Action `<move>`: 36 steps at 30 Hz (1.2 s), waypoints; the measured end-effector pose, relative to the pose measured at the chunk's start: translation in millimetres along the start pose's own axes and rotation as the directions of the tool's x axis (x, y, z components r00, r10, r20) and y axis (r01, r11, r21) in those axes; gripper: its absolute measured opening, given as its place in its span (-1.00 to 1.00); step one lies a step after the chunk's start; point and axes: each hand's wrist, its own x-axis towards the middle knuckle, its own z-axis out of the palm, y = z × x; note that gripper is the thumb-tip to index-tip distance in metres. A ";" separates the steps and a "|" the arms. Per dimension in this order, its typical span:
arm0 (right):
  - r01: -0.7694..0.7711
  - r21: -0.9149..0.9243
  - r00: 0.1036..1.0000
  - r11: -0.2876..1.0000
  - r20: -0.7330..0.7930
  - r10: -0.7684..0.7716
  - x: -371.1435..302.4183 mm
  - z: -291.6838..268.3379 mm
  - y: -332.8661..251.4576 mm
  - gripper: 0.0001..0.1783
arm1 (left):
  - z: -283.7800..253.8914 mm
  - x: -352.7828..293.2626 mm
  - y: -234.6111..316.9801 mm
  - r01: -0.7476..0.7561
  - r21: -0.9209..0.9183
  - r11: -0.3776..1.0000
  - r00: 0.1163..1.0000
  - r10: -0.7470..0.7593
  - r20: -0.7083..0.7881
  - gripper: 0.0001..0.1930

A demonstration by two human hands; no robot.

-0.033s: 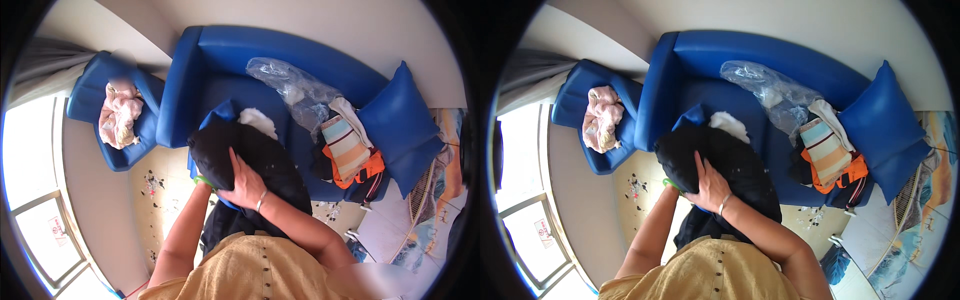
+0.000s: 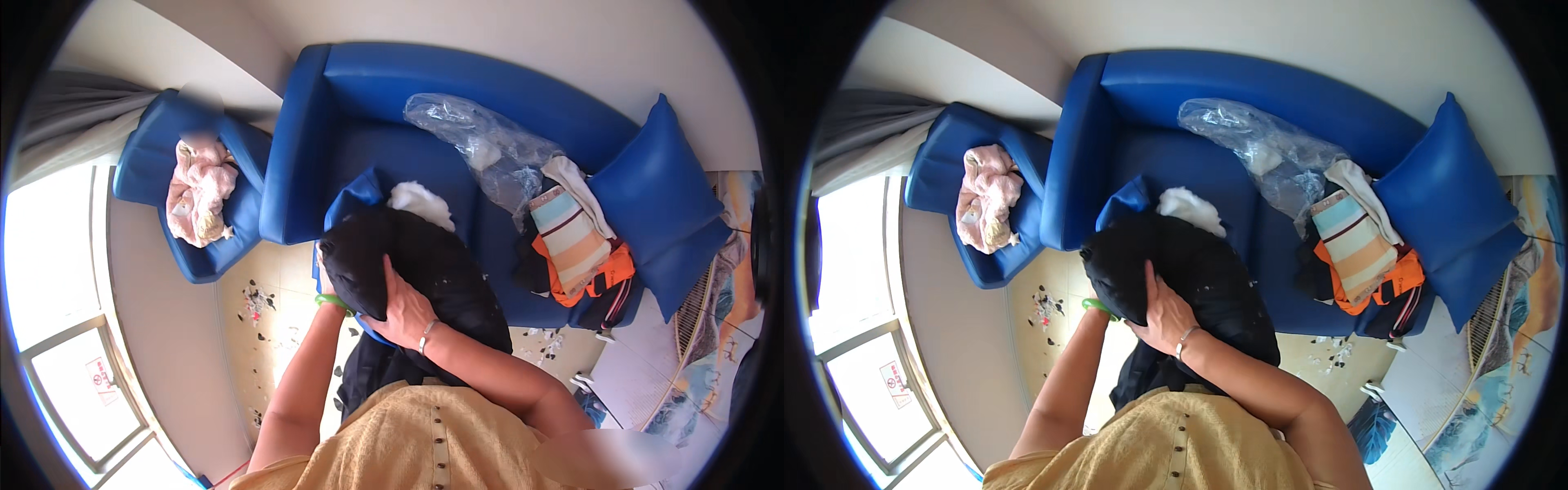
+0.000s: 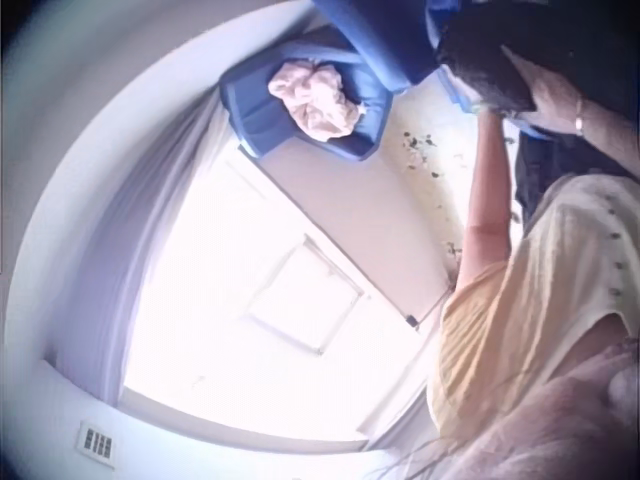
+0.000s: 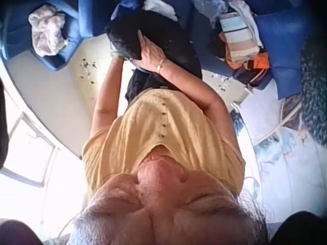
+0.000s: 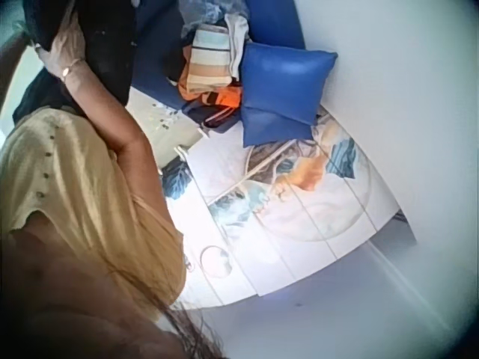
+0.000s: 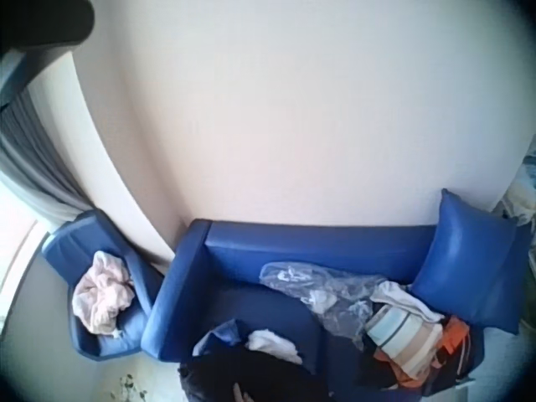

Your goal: The person opens a blue pillow cover, places a black pillow insert inside, and zips it closed. They then fold a white cloth and an orange garment on the sofa.

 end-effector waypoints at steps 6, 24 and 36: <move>-0.293 -0.010 0.947 0.956 0.137 0.291 24.3 5.5 13.2 -0.05 | -26.9 -24.2 66.0 0.082 0.392 0.916 0.981 -0.144 0.132 -0.68; -0.245 0.083 0.968 0.966 -0.039 0.248 54.1 86.9 33.0 -0.35 | -21.8 -48.3 114.3 -0.126 0.549 0.826 0.987 0.051 0.150 -0.59; -0.322 0.104 0.937 0.941 -0.103 0.333 67.9 94.9 16.2 -0.03 | -27.2 9.0 139.8 -0.011 0.848 0.530 0.977 -0.176 0.123 -0.14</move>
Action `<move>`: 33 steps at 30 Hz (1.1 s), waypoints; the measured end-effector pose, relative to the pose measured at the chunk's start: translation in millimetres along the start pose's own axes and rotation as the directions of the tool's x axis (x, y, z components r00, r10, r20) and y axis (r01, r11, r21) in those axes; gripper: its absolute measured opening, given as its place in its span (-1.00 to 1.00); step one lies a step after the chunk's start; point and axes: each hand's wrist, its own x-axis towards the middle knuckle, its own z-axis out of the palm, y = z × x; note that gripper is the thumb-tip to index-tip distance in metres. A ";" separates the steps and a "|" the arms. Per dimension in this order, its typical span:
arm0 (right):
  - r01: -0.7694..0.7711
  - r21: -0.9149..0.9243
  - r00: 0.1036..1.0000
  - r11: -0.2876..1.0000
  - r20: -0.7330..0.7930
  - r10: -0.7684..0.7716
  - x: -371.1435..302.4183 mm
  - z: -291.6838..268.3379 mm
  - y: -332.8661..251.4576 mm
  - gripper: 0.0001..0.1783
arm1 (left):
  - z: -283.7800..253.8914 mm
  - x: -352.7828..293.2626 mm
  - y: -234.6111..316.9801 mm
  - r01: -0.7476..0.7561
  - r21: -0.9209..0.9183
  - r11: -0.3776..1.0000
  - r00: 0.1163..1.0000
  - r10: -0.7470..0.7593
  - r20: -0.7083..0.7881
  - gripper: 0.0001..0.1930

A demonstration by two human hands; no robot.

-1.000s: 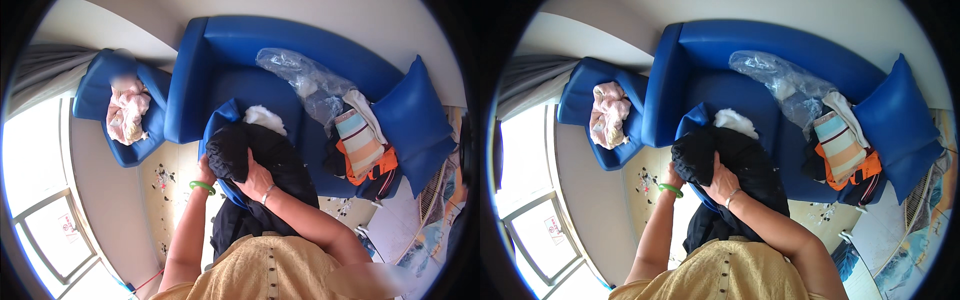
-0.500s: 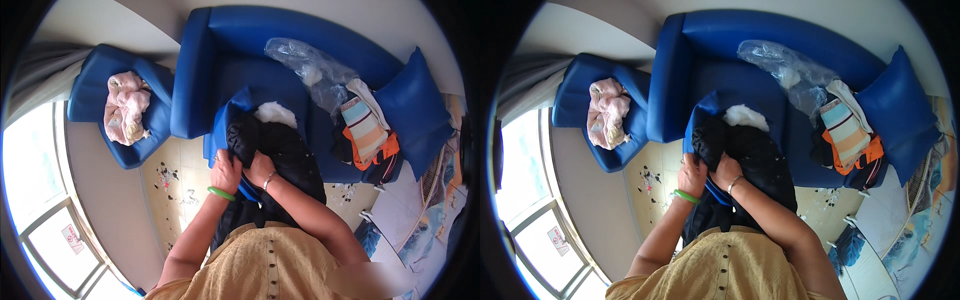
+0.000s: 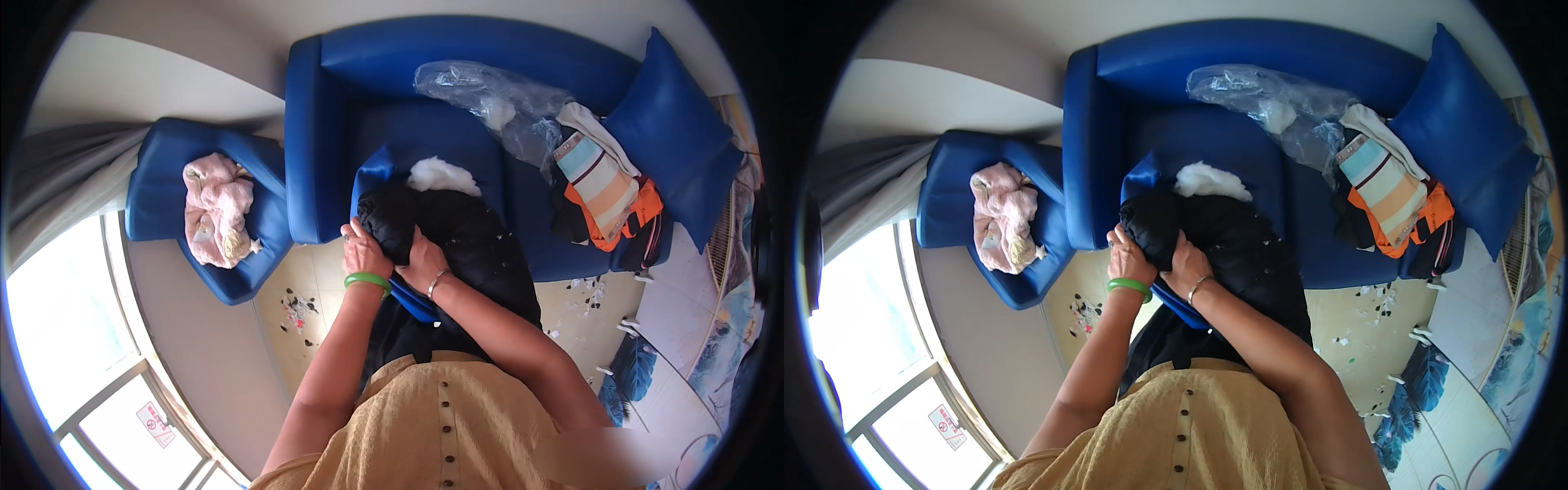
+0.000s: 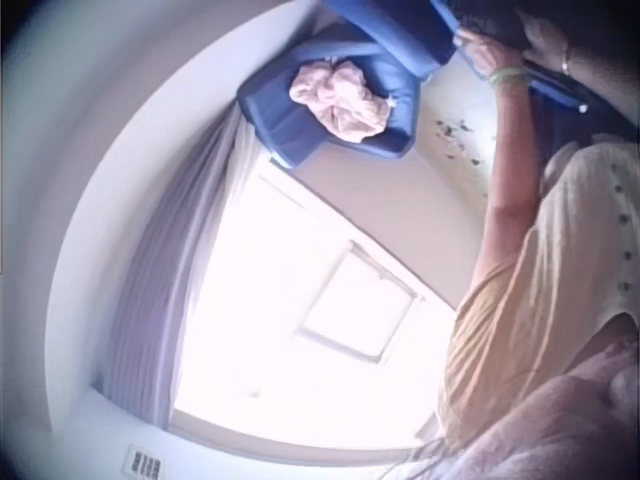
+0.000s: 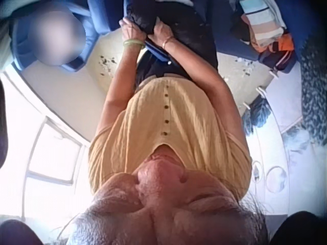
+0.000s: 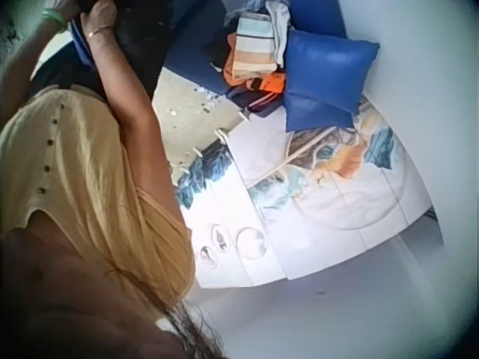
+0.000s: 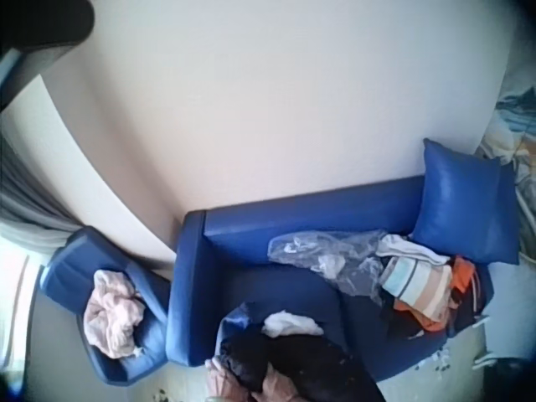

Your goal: The person opens a blue pillow cover, places a black pillow insert inside, and zips it closed. They then fold a white cloth and an orange garment on the sofa.

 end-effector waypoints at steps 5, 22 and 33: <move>0.086 0.148 0.990 0.985 -0.128 -0.068 -19.9 -33.2 -37.4 0.06 | -28.4 -9.4 -8.6 -0.165 0.031 0.986 0.982 0.167 -0.092 -0.12; 0.001 -0.098 0.996 0.995 0.092 0.008 -15.4 -3.0 -15.1 -0.56 | -33.2 14.5 -10.6 -0.607 -0.005 0.795 0.714 0.542 -0.443 -0.96; 0.166 -0.342 0.944 0.925 -0.218 -0.250 -6.2 -136.5 23.5 -0.37 | -18.2 13.6 -38.6 -0.325 -0.065 0.943 0.887 0.280 -0.368 -0.82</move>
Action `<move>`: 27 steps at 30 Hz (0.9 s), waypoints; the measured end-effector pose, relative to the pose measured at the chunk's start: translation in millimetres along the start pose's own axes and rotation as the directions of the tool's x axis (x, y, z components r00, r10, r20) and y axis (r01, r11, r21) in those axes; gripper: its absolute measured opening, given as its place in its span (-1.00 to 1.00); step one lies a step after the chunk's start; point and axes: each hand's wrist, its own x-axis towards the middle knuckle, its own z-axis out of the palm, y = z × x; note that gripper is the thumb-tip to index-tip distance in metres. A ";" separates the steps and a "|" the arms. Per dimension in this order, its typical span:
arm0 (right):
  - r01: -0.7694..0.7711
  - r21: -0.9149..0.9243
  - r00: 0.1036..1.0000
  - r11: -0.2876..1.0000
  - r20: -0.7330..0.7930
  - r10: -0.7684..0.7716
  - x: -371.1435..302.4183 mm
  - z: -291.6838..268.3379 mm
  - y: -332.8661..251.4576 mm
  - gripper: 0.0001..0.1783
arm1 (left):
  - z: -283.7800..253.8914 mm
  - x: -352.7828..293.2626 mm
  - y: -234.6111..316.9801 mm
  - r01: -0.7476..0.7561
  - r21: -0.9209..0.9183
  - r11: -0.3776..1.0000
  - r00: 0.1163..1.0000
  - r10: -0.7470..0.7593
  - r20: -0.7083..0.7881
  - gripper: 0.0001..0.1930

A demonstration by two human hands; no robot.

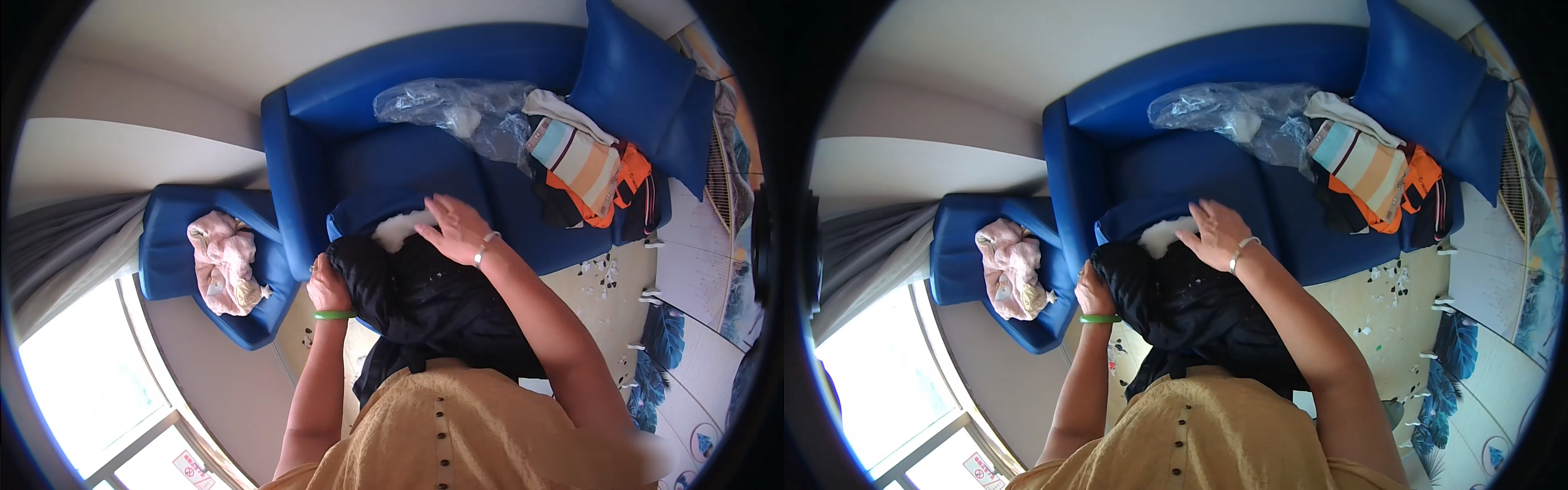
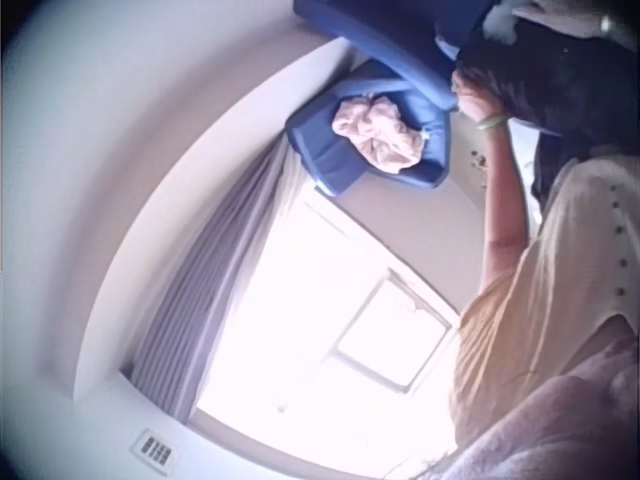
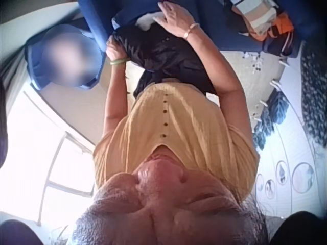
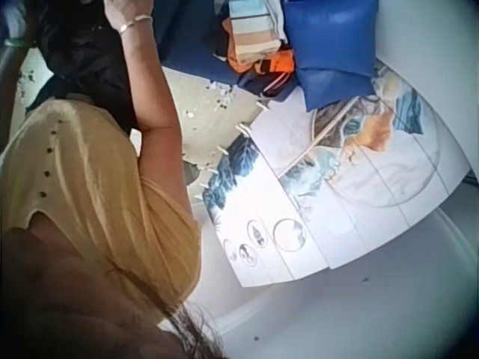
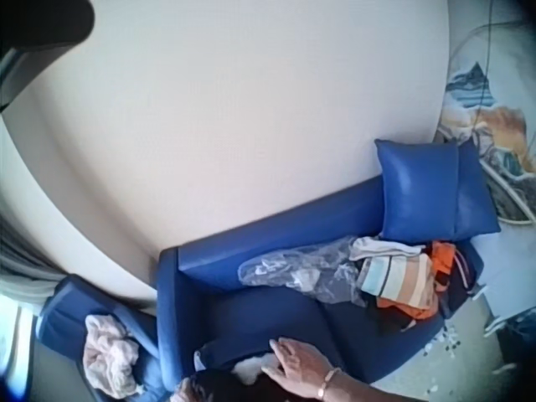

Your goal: The person opens a blue pillow cover, places a black pillow insert inside, and zips it closed. They then fold a white cloth and an orange garment on the sofa.

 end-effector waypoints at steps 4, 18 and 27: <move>-0.227 0.225 0.800 0.947 0.597 0.050 -34.2 72.4 -28.3 -0.22 | 18.9 1.7 -23.2 0.047 0.058 0.997 0.999 -0.046 -0.020 -0.86; -0.265 0.007 0.960 0.964 0.094 0.263 -31.5 97.4 -26.1 -0.76 | -32.4 -34.5 7.4 -0.171 -0.121 0.978 0.983 0.178 0.052 -0.71; -0.164 0.055 0.875 0.985 0.469 0.120 -28.2 128.9 -28.7 -0.73 | 10.4 -34.0 -17.4 0.289 -0.550 0.783 0.945 -0.327 0.030 -0.87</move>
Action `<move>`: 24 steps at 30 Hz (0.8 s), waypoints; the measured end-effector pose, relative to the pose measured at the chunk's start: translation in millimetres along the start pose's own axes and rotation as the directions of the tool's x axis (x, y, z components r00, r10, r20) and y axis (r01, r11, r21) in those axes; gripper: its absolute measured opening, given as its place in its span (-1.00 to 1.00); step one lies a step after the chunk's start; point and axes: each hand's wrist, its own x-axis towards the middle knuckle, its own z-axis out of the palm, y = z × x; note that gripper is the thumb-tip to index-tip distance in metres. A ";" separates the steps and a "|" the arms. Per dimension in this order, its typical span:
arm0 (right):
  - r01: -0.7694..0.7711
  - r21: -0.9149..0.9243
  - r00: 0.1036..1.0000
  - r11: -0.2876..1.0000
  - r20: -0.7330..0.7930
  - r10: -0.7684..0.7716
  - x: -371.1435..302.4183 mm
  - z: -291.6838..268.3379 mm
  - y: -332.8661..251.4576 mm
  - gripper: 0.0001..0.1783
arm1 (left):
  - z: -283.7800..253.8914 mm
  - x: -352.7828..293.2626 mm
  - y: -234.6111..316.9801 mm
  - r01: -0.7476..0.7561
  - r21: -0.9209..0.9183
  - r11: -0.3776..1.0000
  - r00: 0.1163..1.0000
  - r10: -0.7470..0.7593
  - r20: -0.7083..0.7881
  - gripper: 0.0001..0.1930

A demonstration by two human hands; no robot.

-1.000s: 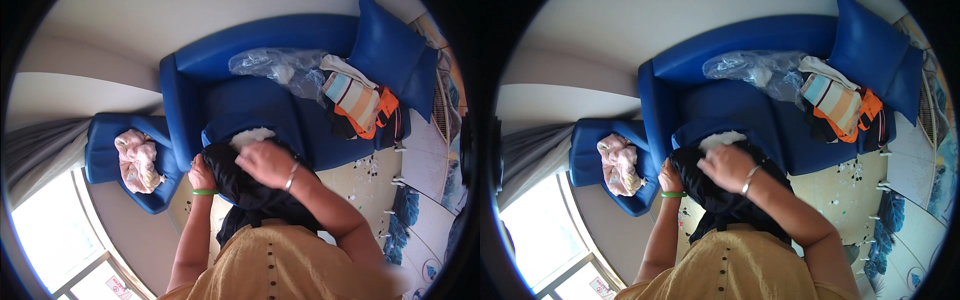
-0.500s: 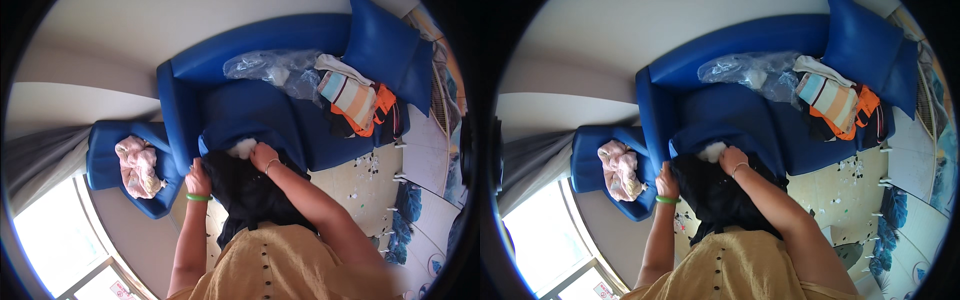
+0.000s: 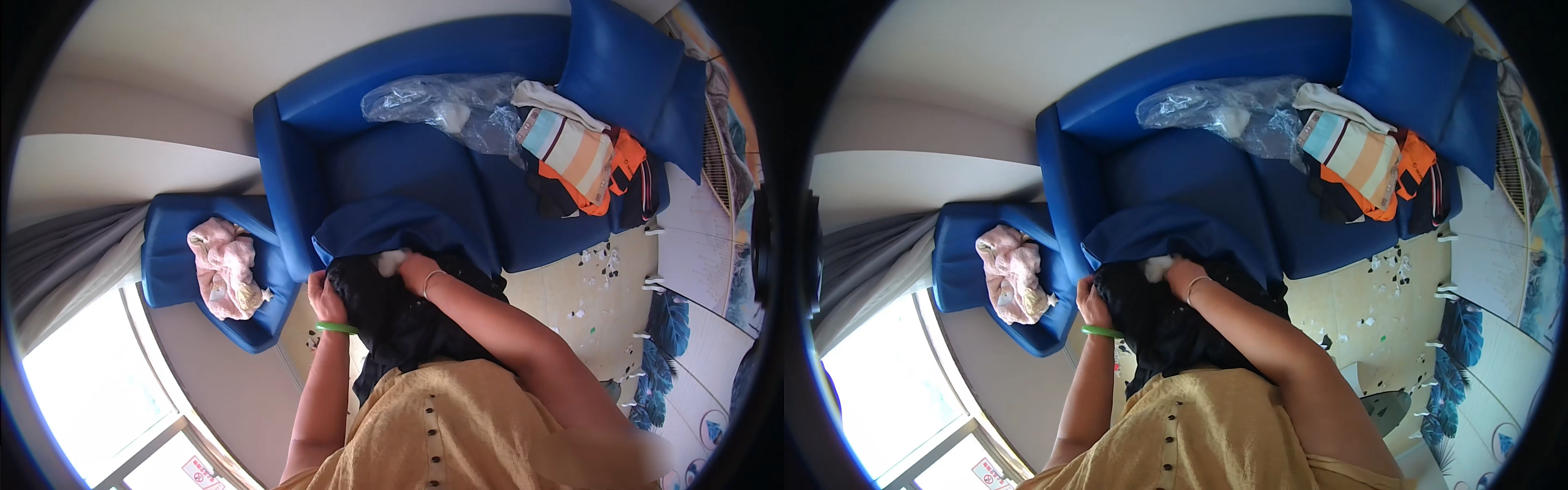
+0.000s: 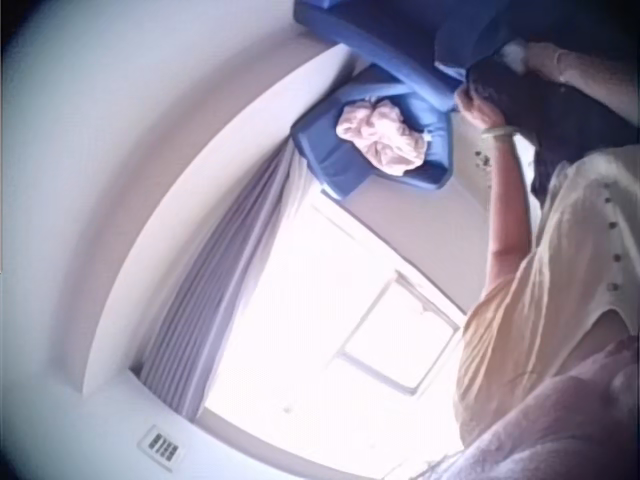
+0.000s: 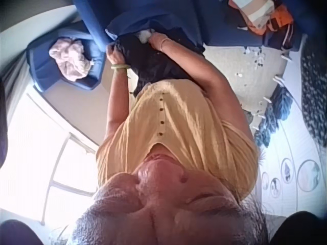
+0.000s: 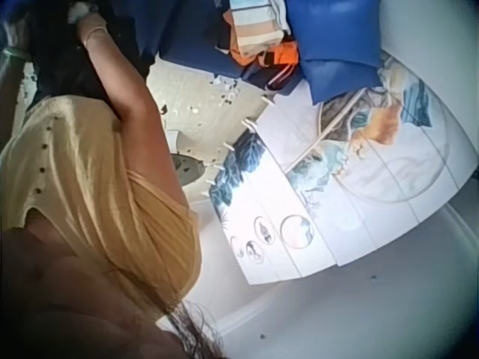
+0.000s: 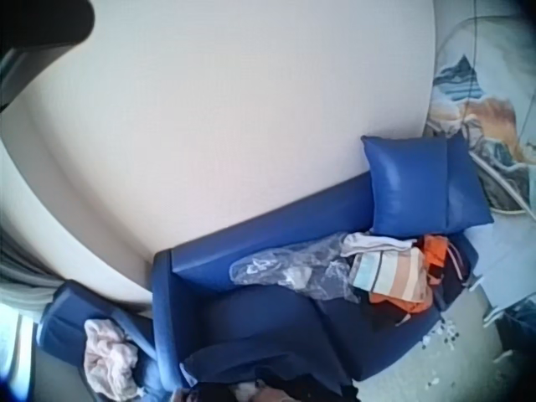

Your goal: The person opens a blue pillow cover, places a black pillow insert inside, and zips it closed. They then fold a white cloth and an orange garment on the sofa.

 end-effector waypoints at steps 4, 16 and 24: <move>-0.117 0.074 0.976 0.990 -0.174 0.128 -1.3 -23.1 2.9 -0.81 | 5.6 -4.9 -5.9 -0.084 0.018 0.996 0.988 0.086 -0.131 -0.88; -0.161 0.163 0.882 0.973 -0.418 0.216 23.9 -20.5 -2.7 -0.78 | 2.5 5.9 16.8 -0.516 0.474 0.713 0.855 0.459 0.241 -0.84; 0.014 -0.079 0.825 0.997 -0.562 -0.056 9.9 -57.5 8.6 -0.89 | 13.5 3.9 15.3 -0.366 0.431 0.825 0.925 0.375 0.066 -0.94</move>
